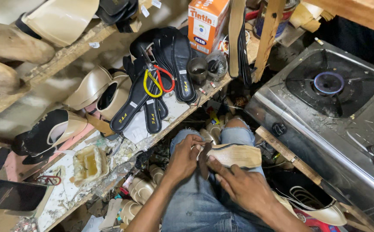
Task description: The person sits on the floor and works on a shoe last, using a knife to trim the sole, a hammer to tap it, and pliers to pull and adjust the material. The person repeatedly inspects the last and continues shaping and securing the sole.
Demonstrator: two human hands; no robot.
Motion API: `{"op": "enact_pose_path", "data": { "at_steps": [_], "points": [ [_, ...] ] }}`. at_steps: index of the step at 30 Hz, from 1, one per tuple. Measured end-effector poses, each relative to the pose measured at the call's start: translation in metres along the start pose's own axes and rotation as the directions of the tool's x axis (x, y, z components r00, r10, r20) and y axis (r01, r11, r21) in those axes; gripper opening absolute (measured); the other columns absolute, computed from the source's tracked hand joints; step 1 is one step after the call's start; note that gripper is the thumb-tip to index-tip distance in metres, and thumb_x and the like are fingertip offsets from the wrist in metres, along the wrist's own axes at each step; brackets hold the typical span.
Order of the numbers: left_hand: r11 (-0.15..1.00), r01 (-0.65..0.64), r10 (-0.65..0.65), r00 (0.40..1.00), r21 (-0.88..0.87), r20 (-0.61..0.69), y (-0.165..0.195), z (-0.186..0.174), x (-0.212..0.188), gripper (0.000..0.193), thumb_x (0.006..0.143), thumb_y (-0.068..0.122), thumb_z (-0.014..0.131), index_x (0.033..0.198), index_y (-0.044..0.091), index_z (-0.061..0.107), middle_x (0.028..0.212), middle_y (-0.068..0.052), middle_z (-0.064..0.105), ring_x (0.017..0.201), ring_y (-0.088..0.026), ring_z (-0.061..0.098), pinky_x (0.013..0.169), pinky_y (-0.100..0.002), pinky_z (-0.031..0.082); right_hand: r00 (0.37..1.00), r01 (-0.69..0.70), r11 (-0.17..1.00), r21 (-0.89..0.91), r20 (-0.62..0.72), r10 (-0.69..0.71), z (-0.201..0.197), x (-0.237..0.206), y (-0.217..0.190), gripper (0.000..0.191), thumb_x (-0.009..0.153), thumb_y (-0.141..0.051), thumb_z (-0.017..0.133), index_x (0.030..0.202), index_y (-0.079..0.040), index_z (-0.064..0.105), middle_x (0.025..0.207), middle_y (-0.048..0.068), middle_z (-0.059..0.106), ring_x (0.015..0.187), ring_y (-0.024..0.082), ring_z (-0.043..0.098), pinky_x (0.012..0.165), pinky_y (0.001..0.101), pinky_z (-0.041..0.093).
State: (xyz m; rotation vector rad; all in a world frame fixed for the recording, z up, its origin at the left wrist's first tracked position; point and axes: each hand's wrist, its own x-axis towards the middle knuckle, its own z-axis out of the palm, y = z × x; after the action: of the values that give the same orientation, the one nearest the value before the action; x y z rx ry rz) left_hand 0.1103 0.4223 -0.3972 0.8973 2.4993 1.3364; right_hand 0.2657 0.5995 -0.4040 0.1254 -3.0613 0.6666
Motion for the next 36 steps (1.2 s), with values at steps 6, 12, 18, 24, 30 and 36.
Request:
{"op": "enact_pose_path", "data": {
  "at_steps": [6, 12, 18, 24, 30, 36],
  "points": [
    [0.995, 0.001, -0.003, 1.000, -0.099, -0.021, -0.006, -0.005, -0.001, 0.018, 0.097, 0.005, 0.055, 0.113, 0.000, 0.059, 0.108, -0.015, 0.076, 0.104, -0.030, 0.075, 0.092, -0.038, 0.056, 0.996, 0.042, 0.997, 0.065, -0.075, -0.037, -0.014, 0.006, -0.012, 0.067, 0.095, -0.032, 0.062, 0.158, -0.030, 0.041, 0.088, 0.010, 0.067, 0.060, 0.036, 0.067, 0.054, 0.0476, 0.055],
    [0.994, 0.083, -0.083, 0.997, -0.070, 0.012, 0.000, -0.005, -0.011, 0.019, 0.097, 0.006, 0.055, 0.116, 0.003, 0.059, 0.113, -0.012, 0.075, 0.107, -0.031, 0.071, 0.095, -0.041, 0.053, 0.997, -0.068, 0.994, 0.091, -0.041, 0.072, -0.003, -0.001, -0.017, 0.066, 0.096, -0.034, 0.060, 0.159, -0.024, 0.042, 0.094, 0.011, 0.068, 0.059, 0.036, 0.067, 0.054, 0.0469, 0.056],
    [0.631, -0.342, 0.370, 0.921, 0.696, 0.117, 0.028, -0.014, -0.020, 0.037, 0.089, 0.014, 0.058, 0.125, 0.015, 0.067, 0.121, -0.011, 0.070, 0.128, -0.036, 0.053, 0.106, -0.065, 0.030, 0.938, 0.307, 0.937, 0.164, -0.219, -0.269, 0.020, -0.055, -0.022, 0.041, 0.095, -0.042, 0.069, 0.121, -0.010, 0.067, 0.090, 0.009, 0.069, 0.085, 0.031, 0.065, 0.076, 0.0431, 0.053],
    [0.658, -0.589, 0.466, 0.808, 0.470, 0.360, 0.064, 0.049, -0.021, 0.089, 0.076, 0.056, 0.074, 0.149, 0.014, 0.043, 0.143, -0.029, 0.048, 0.130, -0.052, 0.043, 0.101, -0.063, 0.037, 0.963, 0.256, 0.875, 0.411, -0.025, -0.269, 0.073, -0.088, -0.003, 0.038, 0.095, -0.035, 0.074, 0.122, -0.007, 0.071, 0.113, 0.015, 0.066, 0.104, 0.034, 0.058, 0.091, 0.0459, 0.042],
    [0.641, -0.516, 0.227, 0.834, 0.568, 0.503, 0.077, 0.048, 0.008, 0.086, 0.088, 0.047, 0.076, 0.160, 0.026, 0.034, 0.139, -0.025, 0.048, 0.123, -0.046, 0.052, 0.104, -0.056, 0.041, 0.947, -0.114, 0.716, 0.689, -0.143, 0.288, 0.059, -0.096, 0.042, 0.034, 0.092, -0.026, 0.074, 0.122, -0.011, 0.074, 0.114, 0.008, 0.077, 0.114, 0.021, 0.067, 0.101, 0.0342, 0.053],
    [0.484, 0.221, -0.204, 0.969, -0.847, 0.137, 0.046, 0.009, 0.047, 0.070, 0.100, 0.054, 0.059, 0.143, 0.000, 0.052, 0.122, -0.023, 0.068, 0.108, -0.034, 0.070, 0.096, -0.049, 0.058, 0.963, 0.128, 0.673, 0.728, -0.253, 0.090, 0.022, -0.037, 0.035, 0.112, 0.077, -0.011, 0.092, 0.163, -0.002, 0.022, 0.150, 0.029, 0.047, 0.136, 0.036, 0.048, 0.106, 0.0426, 0.039]
  ]
}}
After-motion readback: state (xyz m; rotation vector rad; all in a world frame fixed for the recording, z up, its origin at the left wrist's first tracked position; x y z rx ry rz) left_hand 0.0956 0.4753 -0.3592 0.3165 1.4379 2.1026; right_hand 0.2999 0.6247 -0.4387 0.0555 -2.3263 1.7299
